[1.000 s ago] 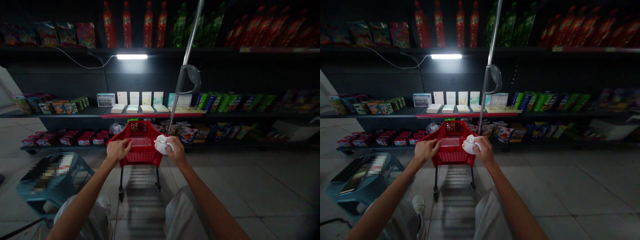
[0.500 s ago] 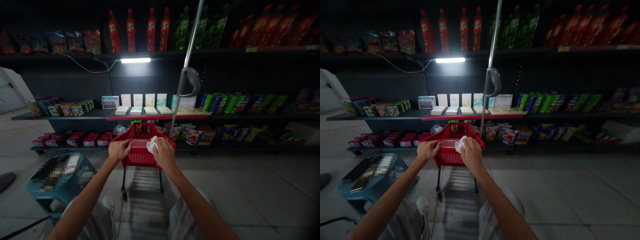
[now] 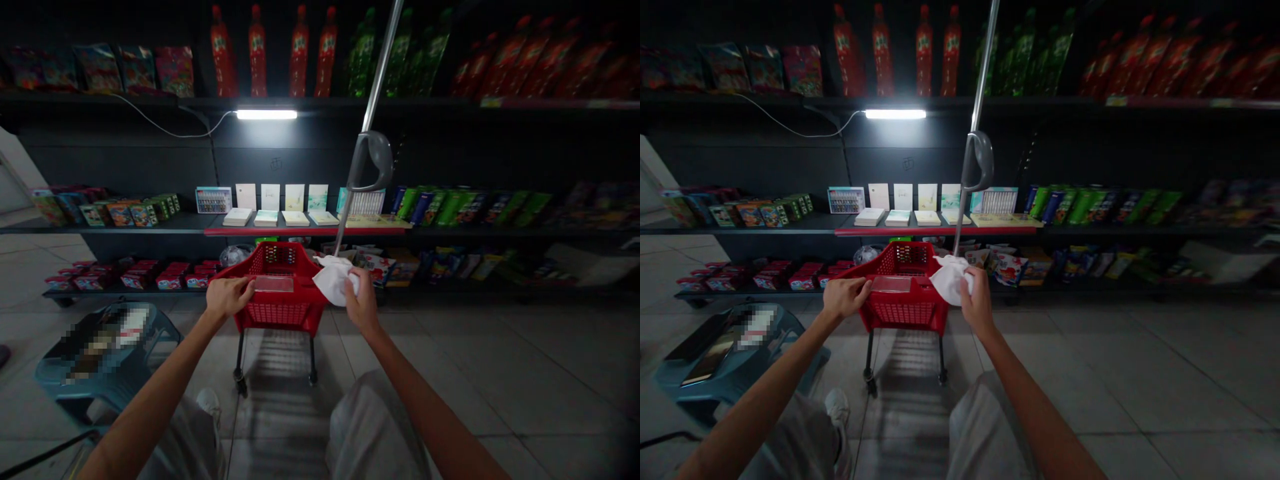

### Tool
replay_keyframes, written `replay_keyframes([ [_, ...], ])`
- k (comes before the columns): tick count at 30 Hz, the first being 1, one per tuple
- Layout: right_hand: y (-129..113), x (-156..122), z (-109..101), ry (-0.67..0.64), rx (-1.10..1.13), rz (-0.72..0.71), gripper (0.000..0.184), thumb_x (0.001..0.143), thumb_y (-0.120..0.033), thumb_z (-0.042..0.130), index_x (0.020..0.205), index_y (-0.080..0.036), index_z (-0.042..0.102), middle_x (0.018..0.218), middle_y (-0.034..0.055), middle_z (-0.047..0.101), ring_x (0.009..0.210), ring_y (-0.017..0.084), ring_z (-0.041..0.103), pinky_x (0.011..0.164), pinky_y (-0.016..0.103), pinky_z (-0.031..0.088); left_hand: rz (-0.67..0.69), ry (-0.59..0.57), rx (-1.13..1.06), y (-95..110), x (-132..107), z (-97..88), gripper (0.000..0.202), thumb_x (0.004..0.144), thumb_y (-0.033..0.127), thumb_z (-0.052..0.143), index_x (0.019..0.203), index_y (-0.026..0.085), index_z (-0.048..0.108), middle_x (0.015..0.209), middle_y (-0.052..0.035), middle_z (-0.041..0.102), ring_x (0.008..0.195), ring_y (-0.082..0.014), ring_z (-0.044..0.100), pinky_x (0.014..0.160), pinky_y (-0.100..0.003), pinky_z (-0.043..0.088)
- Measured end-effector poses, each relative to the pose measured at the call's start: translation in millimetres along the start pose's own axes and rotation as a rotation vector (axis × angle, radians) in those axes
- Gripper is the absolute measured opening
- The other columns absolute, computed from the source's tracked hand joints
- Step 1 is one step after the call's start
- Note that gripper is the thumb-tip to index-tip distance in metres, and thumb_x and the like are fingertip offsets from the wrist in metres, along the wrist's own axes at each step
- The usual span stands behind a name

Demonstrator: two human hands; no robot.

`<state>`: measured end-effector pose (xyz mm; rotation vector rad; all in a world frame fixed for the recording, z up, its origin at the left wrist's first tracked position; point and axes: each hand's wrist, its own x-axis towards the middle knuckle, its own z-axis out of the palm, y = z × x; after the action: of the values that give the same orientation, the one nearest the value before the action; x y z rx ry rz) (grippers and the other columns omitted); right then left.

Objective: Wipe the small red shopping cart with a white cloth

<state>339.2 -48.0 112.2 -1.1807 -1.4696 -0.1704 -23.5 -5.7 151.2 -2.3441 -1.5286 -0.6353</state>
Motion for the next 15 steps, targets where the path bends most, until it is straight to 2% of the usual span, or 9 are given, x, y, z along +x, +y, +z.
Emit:
replay_keyframes([
  [3, 11.7, 13.6, 0.1, 0.273, 0.054, 0.196, 0.033, 0.102, -0.045, 0.044, 0.124, -0.021, 0.051, 0.122, 0.0144, 0.059, 0.115, 0.028, 0.057, 0.105, 0.047, 0.046, 0.017, 0.023, -0.01, -10.3, -0.8, 2.2, 0.057, 0.103, 0.053, 0.032, 0.076, 0.022, 0.072, 0.082, -0.0089, 0.078, 0.071, -0.0197, 0.068, 0.061, -0.03, 0.029],
  [5, 11.5, 28.8, 1.7, 0.341, 0.075, 0.217, 0.037, 0.101, -0.045, 0.044, 0.128, -0.021, 0.05, 0.128, 0.0163, 0.056, 0.121, 0.029, 0.055, 0.109, 0.049, 0.043, 0.028, 0.042, -0.015, -18.1, -1.5, 4.0, 0.057, 0.103, 0.052, 0.033, 0.075, 0.022, 0.072, 0.082, -0.0084, 0.078, 0.071, -0.0195, 0.068, 0.062, -0.03, 0.029],
  [8, -1.6, 54.1, 13.4, 0.327, 0.094, 0.143, 0.044, 0.101, -0.04, 0.04, 0.142, -0.022, 0.044, 0.141, 0.0181, 0.05, 0.134, 0.03, 0.05, 0.115, 0.051, 0.04, 0.032, 0.059, -0.021, -28.2, -2.1, 5.0, 0.055, 0.103, 0.051, 0.034, 0.074, 0.022, 0.071, 0.08, -0.0081, 0.078, 0.072, -0.0195, 0.068, 0.062, -0.03, 0.029],
  [11, -21.8, 71.6, 37.6, 0.222, 0.08, 0.039, 0.054, 0.1, -0.037, 0.039, 0.153, -0.024, 0.034, 0.151, 0.0176, 0.045, 0.143, 0.029, 0.045, 0.117, 0.051, 0.039, 0.044, 0.065, -0.019, -35.4, -2.1, 2.2, 0.054, 0.102, 0.05, 0.035, 0.07, 0.021, 0.068, 0.076, -0.008, 0.076, 0.069, -0.0191, 0.066, 0.062, -0.031, 0.029],
  [13, -32.8, 75.0, 55.2, 0.148, 0.068, 0.015, 0.058, 0.099, -0.036, 0.042, 0.154, -0.023, 0.031, 0.151, 0.0185, 0.047, 0.142, 0.029, 0.047, 0.115, 0.049, 0.042, 0.054, 0.059, -0.022, -40.2, -1.9, -0.8, 0.054, 0.101, 0.049, 0.034, 0.068, 0.021, 0.065, 0.073, -0.0079, 0.074, 0.067, -0.0187, 0.064, 0.062, -0.031, 0.028],
  [15, -38.6, 71.7, 68.5, 0.108, 0.069, 0.055, 0.058, 0.098, -0.037, 0.045, 0.152, -0.02, 0.033, 0.145, 0.0207, 0.053, 0.135, 0.03, 0.054, 0.111, 0.047, 0.046, 0.062, 0.048, -0.034, -46.4, -1.9, -3.0, 0.052, 0.1, 0.048, 0.034, 0.066, 0.021, 0.063, 0.071, -0.0078, 0.073, 0.065, -0.0185, 0.062, 0.062, -0.031, 0.027],
])
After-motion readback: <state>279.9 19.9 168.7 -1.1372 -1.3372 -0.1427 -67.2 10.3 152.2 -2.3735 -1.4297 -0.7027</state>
